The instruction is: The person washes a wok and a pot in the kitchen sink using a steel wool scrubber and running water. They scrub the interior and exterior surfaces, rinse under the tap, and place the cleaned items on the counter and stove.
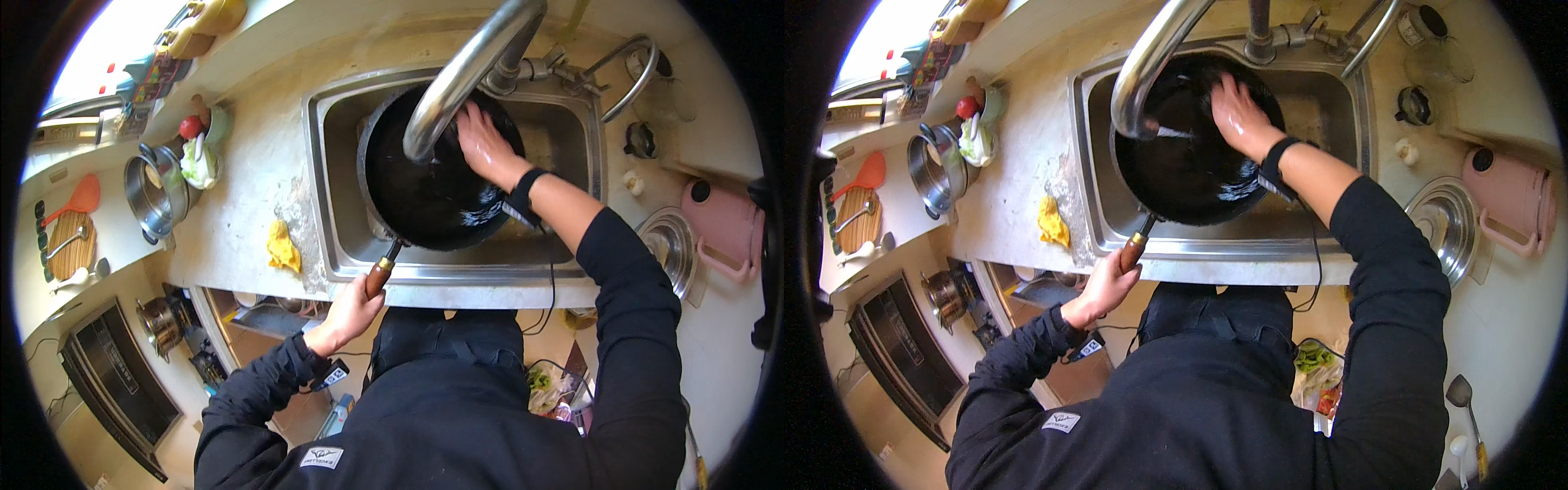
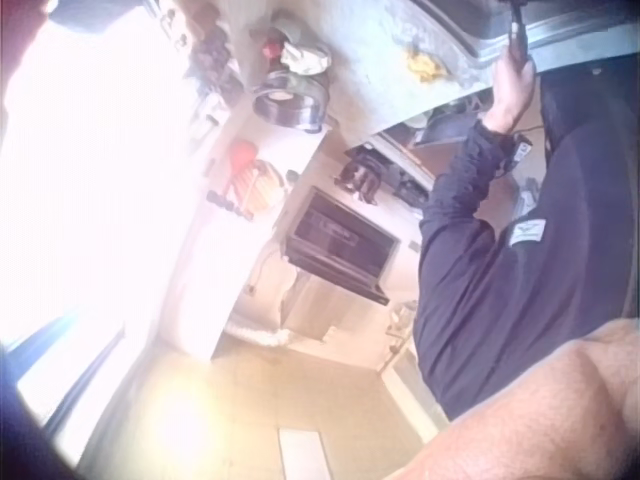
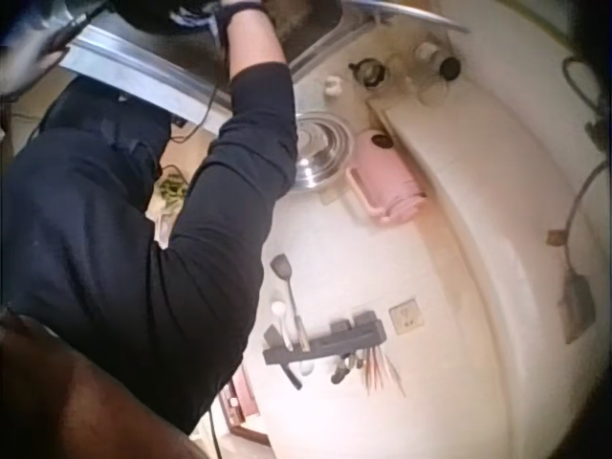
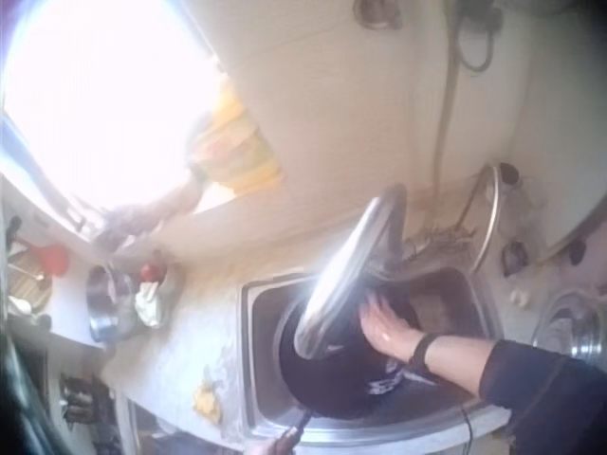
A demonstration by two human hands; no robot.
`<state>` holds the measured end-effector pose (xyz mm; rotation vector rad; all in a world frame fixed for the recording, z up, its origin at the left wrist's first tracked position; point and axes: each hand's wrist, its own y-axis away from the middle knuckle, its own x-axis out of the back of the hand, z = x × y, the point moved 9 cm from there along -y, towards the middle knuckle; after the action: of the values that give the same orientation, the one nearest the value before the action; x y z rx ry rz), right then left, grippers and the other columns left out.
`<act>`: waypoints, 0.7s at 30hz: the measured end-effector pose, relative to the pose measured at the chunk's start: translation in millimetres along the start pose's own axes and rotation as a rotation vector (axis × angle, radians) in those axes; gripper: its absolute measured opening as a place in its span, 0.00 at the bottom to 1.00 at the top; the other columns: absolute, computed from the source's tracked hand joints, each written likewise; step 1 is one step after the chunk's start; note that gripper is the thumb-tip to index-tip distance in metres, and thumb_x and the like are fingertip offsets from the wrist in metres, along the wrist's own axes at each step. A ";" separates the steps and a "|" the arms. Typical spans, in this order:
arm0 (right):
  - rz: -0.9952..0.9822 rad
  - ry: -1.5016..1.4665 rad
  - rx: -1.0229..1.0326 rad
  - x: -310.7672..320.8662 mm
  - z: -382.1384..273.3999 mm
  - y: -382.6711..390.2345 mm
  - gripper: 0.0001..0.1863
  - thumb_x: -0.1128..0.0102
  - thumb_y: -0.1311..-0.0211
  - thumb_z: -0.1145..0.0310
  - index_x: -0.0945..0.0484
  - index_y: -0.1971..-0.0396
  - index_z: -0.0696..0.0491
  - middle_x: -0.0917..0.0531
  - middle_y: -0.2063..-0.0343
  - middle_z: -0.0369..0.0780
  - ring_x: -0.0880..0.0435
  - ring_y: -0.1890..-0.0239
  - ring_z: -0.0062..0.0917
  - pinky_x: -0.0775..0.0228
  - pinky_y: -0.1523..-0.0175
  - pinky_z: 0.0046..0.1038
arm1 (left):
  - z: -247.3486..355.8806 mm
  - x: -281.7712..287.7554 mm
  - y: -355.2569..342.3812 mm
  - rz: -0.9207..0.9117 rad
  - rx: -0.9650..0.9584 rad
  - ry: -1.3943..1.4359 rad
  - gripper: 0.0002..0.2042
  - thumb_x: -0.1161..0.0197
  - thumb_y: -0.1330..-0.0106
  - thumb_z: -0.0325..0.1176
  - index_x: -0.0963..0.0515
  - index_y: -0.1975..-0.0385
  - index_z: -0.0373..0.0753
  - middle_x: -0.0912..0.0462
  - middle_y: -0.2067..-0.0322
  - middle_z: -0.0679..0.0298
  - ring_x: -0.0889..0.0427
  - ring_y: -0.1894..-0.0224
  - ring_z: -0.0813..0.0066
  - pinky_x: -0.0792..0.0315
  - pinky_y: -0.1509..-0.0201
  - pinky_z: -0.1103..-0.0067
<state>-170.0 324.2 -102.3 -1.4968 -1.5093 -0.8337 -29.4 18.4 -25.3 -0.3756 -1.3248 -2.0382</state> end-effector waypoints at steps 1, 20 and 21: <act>0.057 -0.188 0.053 2.8 -8.3 -12.9 0.27 0.47 0.44 0.80 0.36 0.41 0.63 0.39 0.37 0.57 0.31 0.40 0.55 0.34 0.35 0.43 | 5.5 2.4 0.6 0.023 -0.039 -0.019 0.14 0.36 0.38 0.35 0.26 0.64 0.29 0.20 0.76 0.48 0.19 0.74 0.61 0.27 0.66 0.69; -0.685 0.326 0.397 -22.9 -47.6 79.0 0.09 0.40 0.46 0.68 0.12 0.70 0.50 0.13 0.66 0.43 0.16 0.56 0.39 0.23 0.54 0.37 | -9.4 14.7 26.9 0.080 0.018 -0.008 0.14 0.36 0.39 0.35 0.26 0.64 0.30 0.20 0.72 0.45 0.20 0.67 0.50 0.27 0.62 0.65; -0.508 0.362 0.364 -12.2 -42.2 66.1 0.09 0.41 0.45 0.68 0.13 0.69 0.51 0.13 0.65 0.41 0.18 0.55 0.38 0.24 0.53 0.34 | -12.1 13.7 28.0 0.074 0.045 -0.007 0.14 0.36 0.39 0.35 0.26 0.64 0.30 0.20 0.70 0.42 0.19 0.64 0.42 0.27 0.60 0.62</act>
<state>-100.6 285.6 -101.5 -0.6603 -1.6694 -0.9896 -19.4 -4.9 -3.4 -0.4056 -1.3385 -1.9447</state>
